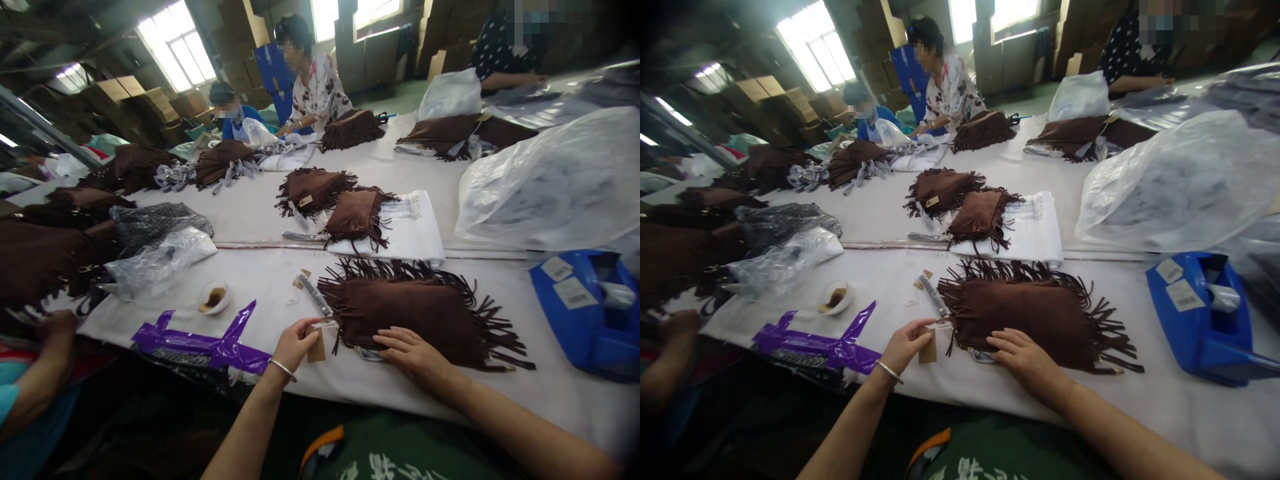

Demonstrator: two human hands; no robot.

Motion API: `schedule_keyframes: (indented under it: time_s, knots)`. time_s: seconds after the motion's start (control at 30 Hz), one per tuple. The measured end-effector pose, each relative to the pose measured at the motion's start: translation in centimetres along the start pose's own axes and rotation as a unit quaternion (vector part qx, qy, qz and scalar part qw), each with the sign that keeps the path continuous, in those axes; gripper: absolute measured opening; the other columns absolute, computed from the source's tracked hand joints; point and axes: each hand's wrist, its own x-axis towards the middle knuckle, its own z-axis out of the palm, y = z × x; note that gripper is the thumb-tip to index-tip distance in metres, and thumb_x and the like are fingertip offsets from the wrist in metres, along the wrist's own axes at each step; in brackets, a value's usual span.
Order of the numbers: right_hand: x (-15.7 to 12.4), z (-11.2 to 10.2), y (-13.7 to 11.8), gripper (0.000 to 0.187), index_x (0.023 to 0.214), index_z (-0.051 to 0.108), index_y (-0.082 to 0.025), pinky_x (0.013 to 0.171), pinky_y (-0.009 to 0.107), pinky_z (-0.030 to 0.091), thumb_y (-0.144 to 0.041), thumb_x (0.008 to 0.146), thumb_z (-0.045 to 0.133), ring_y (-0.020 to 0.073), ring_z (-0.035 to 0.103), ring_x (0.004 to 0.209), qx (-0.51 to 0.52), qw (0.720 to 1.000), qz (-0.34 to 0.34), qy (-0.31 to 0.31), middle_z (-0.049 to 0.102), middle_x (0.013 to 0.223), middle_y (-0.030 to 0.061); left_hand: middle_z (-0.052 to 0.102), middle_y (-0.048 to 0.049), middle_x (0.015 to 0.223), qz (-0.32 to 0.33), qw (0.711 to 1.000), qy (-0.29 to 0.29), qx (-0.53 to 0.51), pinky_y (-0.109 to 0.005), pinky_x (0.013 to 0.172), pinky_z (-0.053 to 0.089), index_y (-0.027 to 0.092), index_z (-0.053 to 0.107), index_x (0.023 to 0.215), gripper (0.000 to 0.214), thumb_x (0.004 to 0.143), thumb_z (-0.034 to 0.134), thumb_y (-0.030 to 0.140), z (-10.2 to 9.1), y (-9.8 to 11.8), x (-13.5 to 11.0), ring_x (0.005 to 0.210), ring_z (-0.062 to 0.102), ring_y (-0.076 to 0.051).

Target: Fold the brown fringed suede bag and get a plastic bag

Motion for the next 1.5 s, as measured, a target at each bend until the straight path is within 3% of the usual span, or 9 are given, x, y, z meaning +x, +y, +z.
schedule_keyframes:
  time_s: [0.33, 0.5, 0.63, 0.73, 0.87, 1.03, 1.27, 1.4, 1.5]
  knots:
    - [0.3, -4.5, -0.7, 0.023, 0.11, 0.059, -0.029, 0.102, 0.037, 0.044, -0.039, 0.09, 0.052, 0.0174, 0.048, 0.117, 0.228, 0.964, 0.109, -0.079, 0.055, 0.126, -0.0008, 0.055, -0.0003, 0.072, 0.037, 0.998, -0.044, 0.012, -0.018, 0.052, 0.034, 0.014, 0.057, 0.119, 0.049, 0.076, 0.062, 0.038, -0.8, 2.7, 0.7, 0.06, 0.047, -0.008]
    - [7.4, -4.0, -4.2, 0.053, 0.127, 0.049, -0.032, 0.077, 0.029, 0.049, -0.026, 0.078, 0.067, 0.0152, 0.057, 0.089, 0.43, 0.873, 0.23, 0.026, 0.06, 0.109, 0.0015, 0.059, -0.0014, 0.078, 0.026, 0.99, -0.096, -0.098, -0.019, 0.059, 0.04, 0.014, 0.052, 0.124, 0.056, 0.074, 0.066, 0.037, 1.7, 4.4, 0.0, 0.067, 0.053, -0.009]
    - [9.8, -2.3, -4.4, 0.02, 0.095, 0.063, -0.016, 0.05, 0.02, 0.039, -0.029, 0.081, 0.057, 0.0081, 0.05, 0.056, 0.598, 0.742, 0.3, 0.041, 0.061, 0.075, 0.0, 0.062, -0.0042, 0.079, 0.027, 0.981, -0.056, -0.183, -0.023, 0.064, 0.044, 0.012, 0.054, 0.117, 0.052, 0.082, 0.055, 0.05, 2.9, 3.8, -0.4, 0.067, 0.055, -0.011]
    - [8.8, -2.3, -3.8, 0.026, 0.095, 0.062, -0.014, 0.053, 0.019, 0.041, -0.035, 0.081, 0.057, 0.0091, 0.053, 0.062, 0.611, 0.714, 0.336, 0.07, 0.063, 0.08, 0.0022, 0.058, -0.0008, 0.061, 0.012, 0.997, 0.018, -0.075, -0.022, 0.057, 0.039, 0.012, 0.059, 0.099, 0.047, 0.084, 0.048, 0.055, 3.8, 1.2, -1.2, 0.054, 0.048, -0.009]
    - [7.1, -2.9, -4.2, 0.043, 0.117, 0.054, -0.018, 0.062, 0.021, 0.045, -0.034, 0.079, 0.063, 0.0122, 0.057, 0.075, 0.658, 0.677, 0.316, 0.092, 0.062, 0.087, 0.0015, 0.057, 0.0008, 0.052, -0.032, 0.99, -0.045, 0.129, -0.024, 0.057, 0.037, 0.016, 0.059, 0.094, 0.035, 0.083, 0.049, 0.048, 6.6, -1.3, -2.9, 0.05, 0.052, -0.013]
    - [6.7, -2.9, -4.9, 0.031, 0.103, 0.06, -0.017, 0.06, 0.022, 0.043, -0.039, 0.082, 0.061, 0.0108, 0.053, 0.066, 0.644, 0.695, 0.307, 0.092, 0.062, 0.082, 0.0005, 0.063, -0.0045, 0.063, -0.007, 0.963, -0.012, 0.269, -0.027, 0.06, 0.033, 0.018, 0.06, 0.071, 0.031, 0.083, 0.047, 0.044, 8.8, -0.9, -3.5, 0.062, 0.057, -0.016]
    - [5.8, -2.6, -4.8, 0.041, 0.101, 0.063, -0.015, 0.064, 0.026, 0.044, -0.051, 0.081, 0.061, 0.0152, 0.056, 0.072, 0.642, 0.676, 0.342, 0.121, 0.065, 0.084, 0.004, 0.056, -0.0006, 0.047, -0.116, 0.986, -0.118, 0.011, -0.022, 0.038, 0.024, 0.014, 0.061, 0.087, 0.042, 0.083, 0.042, 0.051, 9.8, -1.1, -3.4, 0.033, 0.037, -0.01]
    - [5.3, -3.5, -5.3, 0.029, 0.098, 0.064, -0.019, 0.079, 0.027, 0.044, -0.044, 0.084, 0.06, 0.0159, 0.055, 0.088, 0.584, 0.741, 0.295, 0.15, 0.061, 0.094, 0.0024, 0.061, 0.0013, 0.051, -0.073, 0.971, -0.126, -0.19, -0.018, 0.035, 0.022, 0.015, 0.041, 0.134, 0.065, 0.081, 0.051, 0.052, 11.6, -0.9, -4.4, 0.032, 0.039, -0.007]
    - [4.8, -4.3, -5.6, 0.021, 0.087, 0.064, -0.019, 0.077, 0.026, 0.042, -0.039, 0.086, 0.058, 0.014, 0.052, 0.086, 0.526, 0.792, 0.263, 0.164, 0.055, 0.09, 0.001, 0.061, 0.0003, 0.053, -0.042, 0.966, -0.212, -0.141, -0.018, 0.033, 0.021, 0.016, 0.05, 0.128, 0.057, 0.083, 0.052, 0.051, 11.7, -0.7, -5.5, 0.031, 0.039, -0.006]
